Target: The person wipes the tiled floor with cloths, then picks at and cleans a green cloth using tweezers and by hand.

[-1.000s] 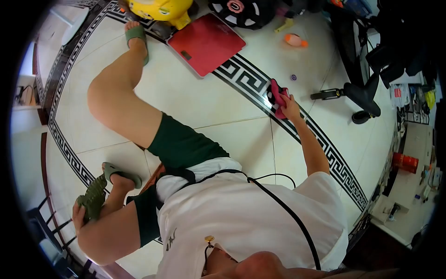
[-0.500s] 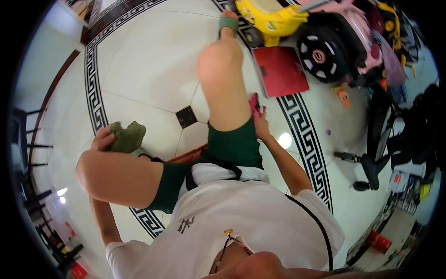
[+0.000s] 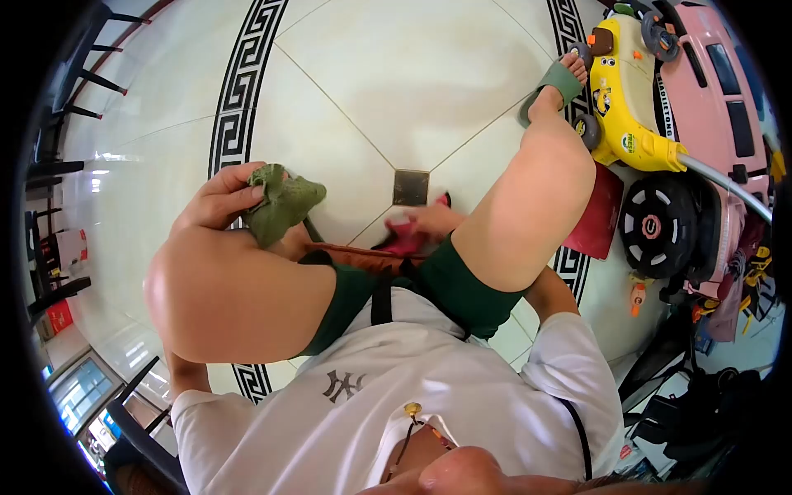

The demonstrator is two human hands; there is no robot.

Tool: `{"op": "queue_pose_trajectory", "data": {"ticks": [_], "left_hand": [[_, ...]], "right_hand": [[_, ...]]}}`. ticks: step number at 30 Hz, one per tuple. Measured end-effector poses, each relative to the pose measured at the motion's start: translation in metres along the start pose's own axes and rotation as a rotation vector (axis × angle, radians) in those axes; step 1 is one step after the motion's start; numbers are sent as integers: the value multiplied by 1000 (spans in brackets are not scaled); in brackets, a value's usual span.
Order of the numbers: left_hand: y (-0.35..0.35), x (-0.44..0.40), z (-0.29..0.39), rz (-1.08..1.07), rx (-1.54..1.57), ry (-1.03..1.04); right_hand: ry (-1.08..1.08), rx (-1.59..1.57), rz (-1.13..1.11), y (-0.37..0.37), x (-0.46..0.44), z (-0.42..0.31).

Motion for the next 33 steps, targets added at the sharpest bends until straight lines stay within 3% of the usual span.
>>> {"op": "queue_pose_trajectory", "data": {"ticks": [3, 5, 8, 9, 11, 13, 16, 19, 22, 23, 25, 27, 28, 33], "left_hand": [[26, 17, 30, -80, -349, 506], [10, 1, 14, -163, -418, 470], [-22, -63, -42, -188, -265, -244], [-30, -74, -58, -217, -259, -357], [-34, -90, -79, -301, -293, -390], [-32, -103, -97, -380, -331, -394], [-29, -115, -115, -470, -388, -374], [-27, -121, -128, -544, -446, -353], [-27, -122, -140, -600, -504, -355], [-26, -123, -144, -616, -524, -364], [-28, -124, -151, -650, -558, -371], [-29, -124, -157, -679, -588, -384], [-30, -126, -160, -695, -598, -393], [-36, -126, -169, -759, -655, -448]], "right_hand": [[52, -336, -16, -23, 56, 10], [149, -511, 39, -39, 110, 29], [297, -643, 169, -51, 204, 60], [351, -658, 217, -49, 238, 69], [486, -641, 297, -31, 310, 87], [654, -555, 373, 8, 379, 99], [917, 263, 197, 108, 456, 148], [1067, 449, 425, 229, 503, 261], [1143, 294, 745, 202, 479, 171], [1083, 351, 782, 197, 476, 160], [1175, 191, 806, 177, 471, 148], [1155, 283, 791, 159, 468, 159], [914, 379, 728, 156, 469, 197], [772, -29, 774, -3, 427, 175]]}}
Point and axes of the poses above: each hand's wrist, its own x-axis away from the middle knuckle, its own y-axis out of the palm, z = x × y, the point moved 7 cm from there along -x, towards the middle knuckle, and after that the axes turned 3 degrees about -x, right-handed, at the moved point
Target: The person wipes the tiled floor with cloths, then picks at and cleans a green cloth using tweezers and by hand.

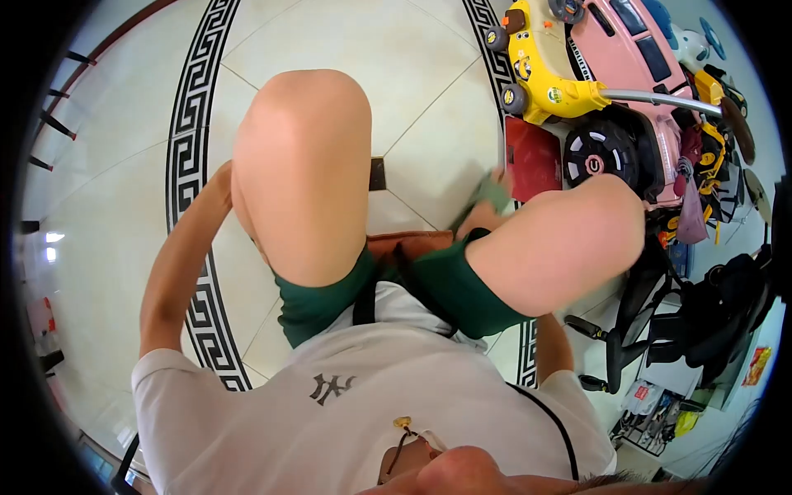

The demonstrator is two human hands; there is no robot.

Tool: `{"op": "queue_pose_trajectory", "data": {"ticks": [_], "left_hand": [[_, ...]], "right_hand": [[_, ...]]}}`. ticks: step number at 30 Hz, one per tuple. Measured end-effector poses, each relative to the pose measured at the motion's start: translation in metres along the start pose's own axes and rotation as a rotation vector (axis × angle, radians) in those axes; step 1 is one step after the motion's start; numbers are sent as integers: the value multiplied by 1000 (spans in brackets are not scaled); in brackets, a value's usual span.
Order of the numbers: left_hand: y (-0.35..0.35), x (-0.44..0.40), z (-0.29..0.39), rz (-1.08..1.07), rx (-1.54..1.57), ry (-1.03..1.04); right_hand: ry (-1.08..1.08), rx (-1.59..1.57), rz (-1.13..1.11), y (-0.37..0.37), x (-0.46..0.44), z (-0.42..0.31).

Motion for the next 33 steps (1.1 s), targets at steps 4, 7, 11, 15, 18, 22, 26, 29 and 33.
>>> {"op": "queue_pose_trajectory", "data": {"ticks": [4, 7, 11, 15, 18, 22, 26, 29, 33], "left_hand": [[-4, 7, -3, -30, -31, -47], [-2, 12, -7, -51, -43, -74], [0, 7, -9, -84, -32, -116], [-5, -10, 0, -120, -32, -154], [-18, -30, 16, -150, -78, -174], [-53, -50, 83, -111, -253, -146], [-97, -88, 167, -127, -515, -110], [-103, -128, 214, -228, -691, -117], [-64, -181, 220, -424, -772, 39]], "right_hand": [[-24, -589, -121, -85, -98, -128], [-48, -959, -300, -118, -158, -201], [-1, -1213, -598, -100, -225, -249], [172, -797, -458, -41, -276, -235], [1, -10, -181, -3, -310, -207], [-330, 414, 144, 16, -294, -242], [-272, 543, 2, 28, -285, -273], [-355, 545, 64, 47, -312, -257], [-417, 553, -18, 50, -327, -259]]}}
Point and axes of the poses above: each hand's wrist, its own x-axis away from the middle knuckle, its own y-axis out of the palm, z = x × y, the point moved 7 cm from there along -x, towards the middle knuckle, and after that the axes turned 3 degrees about -x, right-handed, at the moved point
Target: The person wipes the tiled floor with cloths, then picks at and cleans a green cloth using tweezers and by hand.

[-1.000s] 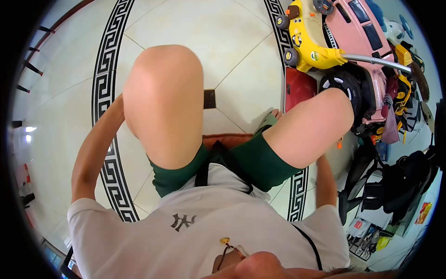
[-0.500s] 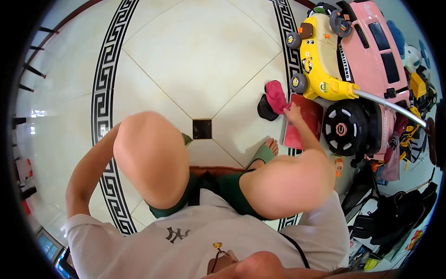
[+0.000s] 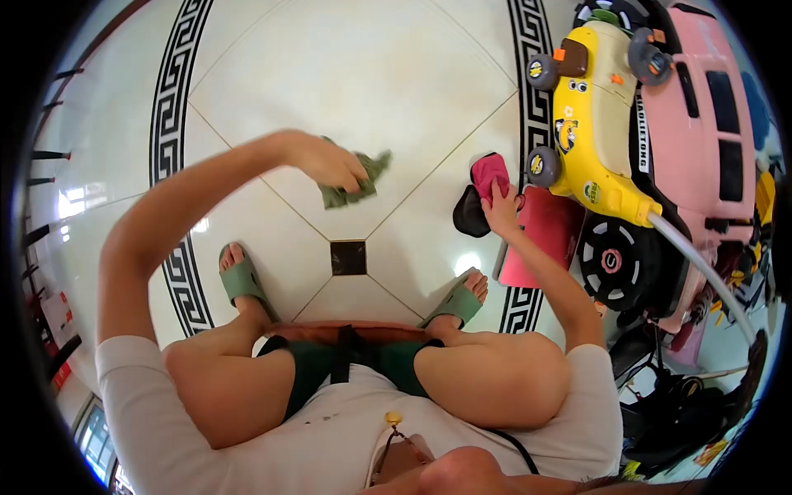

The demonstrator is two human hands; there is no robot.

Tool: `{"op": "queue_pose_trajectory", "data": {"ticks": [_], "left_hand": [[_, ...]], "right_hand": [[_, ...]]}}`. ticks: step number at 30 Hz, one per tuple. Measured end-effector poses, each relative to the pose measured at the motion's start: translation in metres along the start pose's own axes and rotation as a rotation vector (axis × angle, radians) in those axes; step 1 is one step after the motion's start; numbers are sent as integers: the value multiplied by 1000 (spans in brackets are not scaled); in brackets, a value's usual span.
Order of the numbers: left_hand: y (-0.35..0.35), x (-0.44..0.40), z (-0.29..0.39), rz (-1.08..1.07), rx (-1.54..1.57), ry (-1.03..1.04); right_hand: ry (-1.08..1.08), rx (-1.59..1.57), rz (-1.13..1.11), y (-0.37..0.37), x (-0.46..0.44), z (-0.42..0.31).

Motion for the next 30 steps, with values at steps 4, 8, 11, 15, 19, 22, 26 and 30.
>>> {"op": "queue_pose_trajectory", "data": {"ticks": [4, 8, 11, 15, 19, 22, 26, 30], "left_hand": [[101, -73, -30, -238, 76, 243], [221, -112, -37, -198, 138, 272], [279, -137, -21, -203, 154, 161], [330, -180, -3, -297, 53, 69], [420, -260, 3, -47, -329, -253], [406, -237, 19, -170, -298, -285], [393, -225, 50, -227, -103, -372], [402, -213, 66, -184, 15, -532]], "right_hand": [[-189, 9, 111, -18, -65, -5], [-325, -32, 30, -69, -133, -95], [-709, -27, -43, -33, -97, -164], [-1129, -78, -324, 12, 52, -201], [-1414, -53, -465, 47, 135, -184], [-1195, -52, -417, 27, 79, -187], [-866, -78, -165, -20, -51, -176], [-769, -135, -48, -42, -118, -185]]}}
Point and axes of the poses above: each hand's wrist, its own x-axis away from the middle knuckle, its own y-axis out of the palm, z = x × y, the point moved 7 cm from there along -x, towards the middle knuckle, and after that the axes turned 3 degrees about -x, right-handed, at the moved point
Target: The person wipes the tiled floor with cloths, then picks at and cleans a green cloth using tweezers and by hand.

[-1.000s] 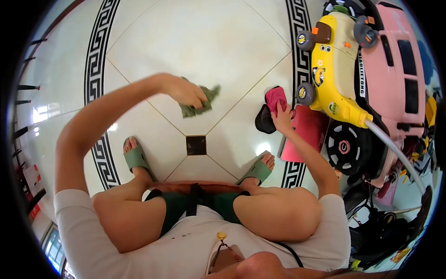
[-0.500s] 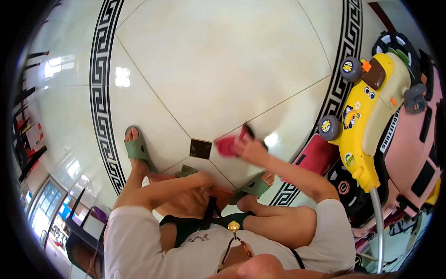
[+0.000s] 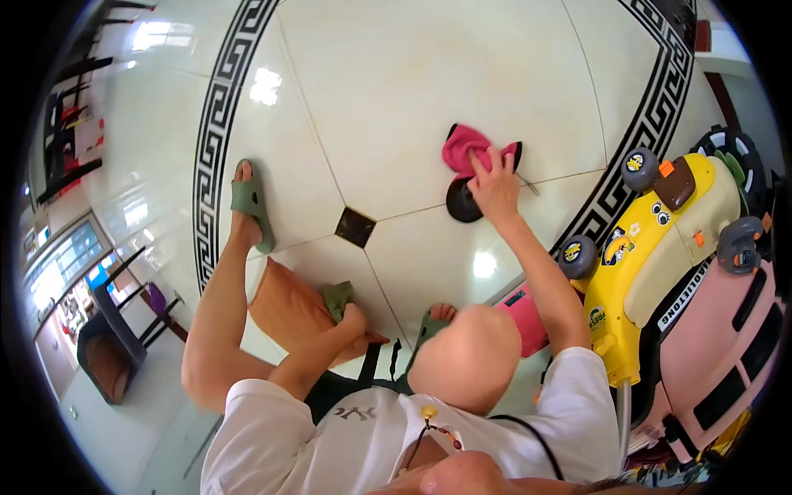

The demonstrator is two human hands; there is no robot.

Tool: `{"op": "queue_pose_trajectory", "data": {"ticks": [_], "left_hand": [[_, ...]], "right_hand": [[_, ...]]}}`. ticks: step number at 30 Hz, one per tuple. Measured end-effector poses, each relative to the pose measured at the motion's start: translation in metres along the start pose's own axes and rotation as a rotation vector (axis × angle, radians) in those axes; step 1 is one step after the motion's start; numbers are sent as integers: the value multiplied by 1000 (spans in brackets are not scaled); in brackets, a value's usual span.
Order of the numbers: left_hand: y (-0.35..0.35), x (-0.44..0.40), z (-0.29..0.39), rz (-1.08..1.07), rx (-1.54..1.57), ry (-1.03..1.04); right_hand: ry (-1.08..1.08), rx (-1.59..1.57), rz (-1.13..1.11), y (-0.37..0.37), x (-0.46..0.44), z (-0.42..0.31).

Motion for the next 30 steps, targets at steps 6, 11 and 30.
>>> {"op": "queue_pose_trajectory", "data": {"ticks": [6, 11, 30], "left_hand": [[60, 42, 22, -23, 288, -177], [165, 35, 80, -153, 316, -51], [202, -80, 68, 61, 410, 318]], "right_hand": [[-58, 33, 55, -6, -4, 11], [8, 146, 96, -29, -4, 63], [120, 187, -259, 76, 54, -89]]}}
Point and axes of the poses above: each hand's wrist, its own x-axis away from the middle knuckle, its own y-axis out of the palm, z = x × y, the point moved 7 cm from there along -x, towards the middle knuckle, and after that the axes turned 3 degrees about -x, right-handed, at the moved point
